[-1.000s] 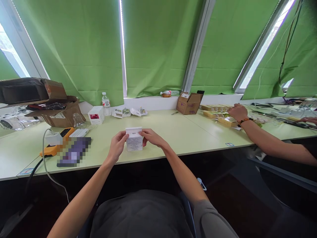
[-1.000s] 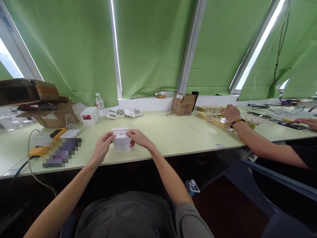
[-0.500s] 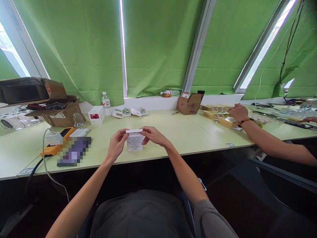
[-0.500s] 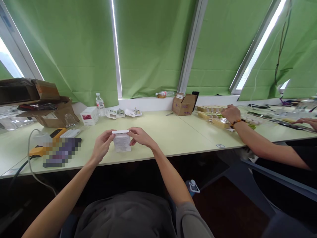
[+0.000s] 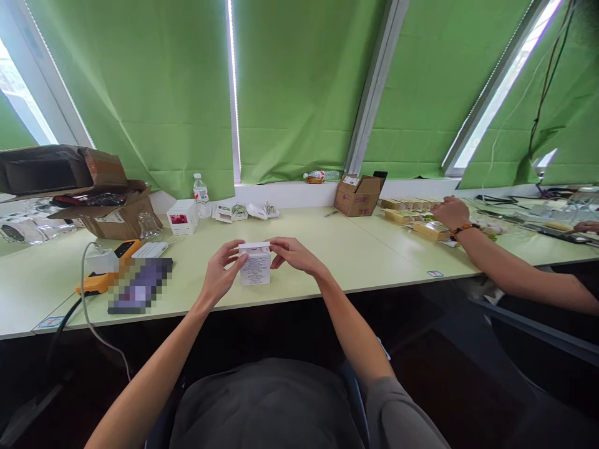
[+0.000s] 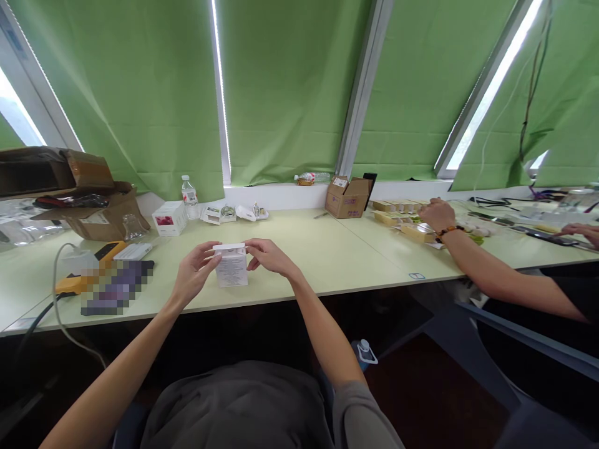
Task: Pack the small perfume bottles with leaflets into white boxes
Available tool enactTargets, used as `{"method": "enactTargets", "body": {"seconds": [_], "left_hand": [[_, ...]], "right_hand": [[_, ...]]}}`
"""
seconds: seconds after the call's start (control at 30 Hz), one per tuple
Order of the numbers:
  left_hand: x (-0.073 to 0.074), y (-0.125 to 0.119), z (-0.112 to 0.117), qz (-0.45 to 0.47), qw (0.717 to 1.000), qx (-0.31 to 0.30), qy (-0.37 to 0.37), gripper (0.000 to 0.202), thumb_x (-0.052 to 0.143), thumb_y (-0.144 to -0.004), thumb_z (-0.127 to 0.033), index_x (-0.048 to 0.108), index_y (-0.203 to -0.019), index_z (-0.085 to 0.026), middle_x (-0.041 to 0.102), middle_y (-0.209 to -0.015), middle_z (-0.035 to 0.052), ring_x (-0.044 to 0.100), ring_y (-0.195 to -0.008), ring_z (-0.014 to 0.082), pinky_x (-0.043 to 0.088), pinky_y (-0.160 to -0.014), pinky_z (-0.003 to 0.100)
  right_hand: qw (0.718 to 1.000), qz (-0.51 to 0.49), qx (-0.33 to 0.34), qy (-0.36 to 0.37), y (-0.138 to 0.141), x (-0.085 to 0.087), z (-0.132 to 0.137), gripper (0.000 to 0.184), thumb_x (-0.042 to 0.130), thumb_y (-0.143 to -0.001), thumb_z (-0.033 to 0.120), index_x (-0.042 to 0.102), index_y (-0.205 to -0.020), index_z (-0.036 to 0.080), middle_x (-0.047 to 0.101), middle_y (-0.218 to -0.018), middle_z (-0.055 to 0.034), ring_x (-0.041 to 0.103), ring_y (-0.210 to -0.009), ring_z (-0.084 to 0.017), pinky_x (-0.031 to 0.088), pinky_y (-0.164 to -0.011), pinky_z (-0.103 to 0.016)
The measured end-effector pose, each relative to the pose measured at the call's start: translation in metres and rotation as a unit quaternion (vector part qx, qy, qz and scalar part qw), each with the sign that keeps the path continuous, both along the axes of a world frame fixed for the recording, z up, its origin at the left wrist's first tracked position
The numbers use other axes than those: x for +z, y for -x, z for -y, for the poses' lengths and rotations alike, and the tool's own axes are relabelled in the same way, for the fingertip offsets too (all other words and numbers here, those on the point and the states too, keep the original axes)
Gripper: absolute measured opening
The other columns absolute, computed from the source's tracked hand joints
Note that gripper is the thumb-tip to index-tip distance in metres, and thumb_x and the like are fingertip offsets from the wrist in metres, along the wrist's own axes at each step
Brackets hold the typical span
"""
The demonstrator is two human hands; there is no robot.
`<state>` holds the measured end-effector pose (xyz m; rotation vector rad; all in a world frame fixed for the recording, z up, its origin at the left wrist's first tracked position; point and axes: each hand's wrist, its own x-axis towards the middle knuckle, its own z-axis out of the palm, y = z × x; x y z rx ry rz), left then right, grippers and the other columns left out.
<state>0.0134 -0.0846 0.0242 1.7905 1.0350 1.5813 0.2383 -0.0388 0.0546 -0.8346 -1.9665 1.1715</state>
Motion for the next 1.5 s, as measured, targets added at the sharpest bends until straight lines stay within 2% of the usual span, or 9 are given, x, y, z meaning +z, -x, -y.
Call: {"method": "enactTargets", "body": {"seconds": [0.13, 0.23, 0.53, 0.83, 0.97, 1.1, 1.23, 1.33, 1.5], "left_hand": [[0.002, 0.000, 0.002, -0.017, 1.000, 0.012, -0.006, 0.033, 0.058, -0.088, -0.044, 0.063, -0.111, -0.022, 0.067, -0.115, 0.0074, 0.063, -0.105, 0.0224, 0.053, -0.089, 0.038], [0.002, 0.000, 0.002, -0.023, 0.999, 0.027, -0.013, 0.031, 0.054, -0.090, -0.044, 0.065, -0.105, -0.021, 0.069, -0.110, 0.0073, 0.064, -0.102, 0.0210, 0.052, -0.089, 0.036], [-0.003, -0.001, -0.002, -0.027, 0.999, 0.024, -0.016, 0.026, 0.054, -0.090, -0.041, 0.066, -0.098, -0.020, 0.068, -0.113, 0.0077, 0.063, -0.102, 0.0200, 0.052, -0.087, 0.034], [-0.002, 0.001, -0.001, -0.067, 0.997, 0.022, -0.027, 0.028, 0.053, -0.091, -0.042, 0.070, -0.103, -0.024, 0.065, -0.119, 0.0071, 0.059, -0.112, 0.0218, 0.054, -0.088, 0.036], [-0.004, 0.000, -0.001, -0.079, 0.996, 0.011, -0.028, 0.029, 0.053, -0.090, -0.043, 0.070, -0.106, -0.025, 0.062, -0.122, 0.0070, 0.058, -0.114, 0.0221, 0.054, -0.089, 0.036], [-0.005, -0.001, -0.001, -0.097, 0.995, 0.010, -0.036, 0.031, 0.053, -0.090, -0.044, 0.069, -0.110, -0.026, 0.060, -0.123, 0.0071, 0.058, -0.114, 0.0217, 0.055, -0.089, 0.035], [-0.005, -0.002, -0.001, -0.107, 0.993, 0.008, -0.041, 0.030, 0.052, -0.091, -0.042, 0.068, -0.112, -0.027, 0.059, -0.123, 0.0067, 0.059, -0.112, 0.0209, 0.055, -0.088, 0.035], [-0.006, -0.001, -0.001, -0.120, 0.992, 0.012, -0.047, 0.030, 0.052, -0.092, -0.042, 0.067, -0.114, -0.028, 0.059, -0.124, 0.0067, 0.058, -0.114, 0.0212, 0.055, -0.089, 0.035], [-0.006, -0.001, -0.001, -0.141, 0.988, 0.023, -0.055, 0.030, 0.052, -0.091, -0.042, 0.067, -0.114, -0.028, 0.055, -0.128, 0.0077, 0.055, -0.119, 0.0229, 0.054, -0.092, 0.037]], "right_hand": [[1.000, -0.010, -0.022, -0.017, -0.003, 0.004, 0.004, 0.034, 0.051, -0.095, 0.040, 0.064, -0.119, 0.019, 0.068, -0.109, -0.0084, 0.071, -0.071, -0.014, 0.059, -0.070, -0.029], [1.000, -0.002, -0.015, -0.026, -0.002, 0.006, 0.008, 0.037, 0.050, -0.094, 0.044, 0.066, -0.117, 0.019, 0.067, -0.111, -0.0085, 0.070, -0.074, -0.015, 0.059, -0.073, -0.030], [0.998, 0.017, -0.004, -0.054, 0.002, 0.002, 0.007, 0.039, 0.055, -0.091, 0.045, 0.066, -0.115, 0.017, 0.067, -0.105, -0.0085, 0.063, -0.073, -0.013, 0.057, -0.071, -0.030], [0.998, 0.018, -0.004, -0.055, 0.003, -0.001, 0.006, 0.040, 0.058, -0.089, 0.043, 0.066, -0.119, 0.017, 0.067, -0.103, -0.0086, 0.062, -0.073, -0.014, 0.057, -0.071, -0.031], [0.998, 0.020, -0.003, -0.062, 0.005, 0.000, 0.007, 0.044, 0.058, -0.089, 0.041, 0.062, -0.128, 0.020, 0.068, -0.100, -0.0064, 0.061, -0.071, -0.013, 0.057, -0.070, -0.030], [0.997, 0.021, 0.012, -0.069, 0.006, 0.001, 0.010, 0.044, 0.054, -0.091, 0.043, 0.063, -0.128, 0.022, 0.070, -0.102, -0.0057, 0.060, -0.079, -0.015, 0.056, -0.072, -0.030], [0.998, 0.019, 0.012, -0.064, 0.007, 0.000, 0.010, 0.045, 0.058, -0.087, 0.045, 0.065, -0.125, 0.023, 0.071, -0.107, -0.0058, 0.060, -0.084, -0.017, 0.057, -0.073, -0.032], [0.997, 0.018, 0.004, -0.074, 0.007, -0.001, 0.010, 0.047, 0.065, -0.082, 0.044, 0.066, -0.124, 0.023, 0.070, -0.114, -0.0066, 0.060, -0.080, -0.016, 0.055, -0.071, -0.031], [0.994, 0.035, -0.015, -0.099, 0.008, -0.003, 0.011, 0.050, 0.069, -0.079, 0.044, 0.066, -0.124, 0.022, 0.072, -0.108, -0.0072, 0.058, -0.070, -0.015, 0.052, -0.067, -0.029]]}}
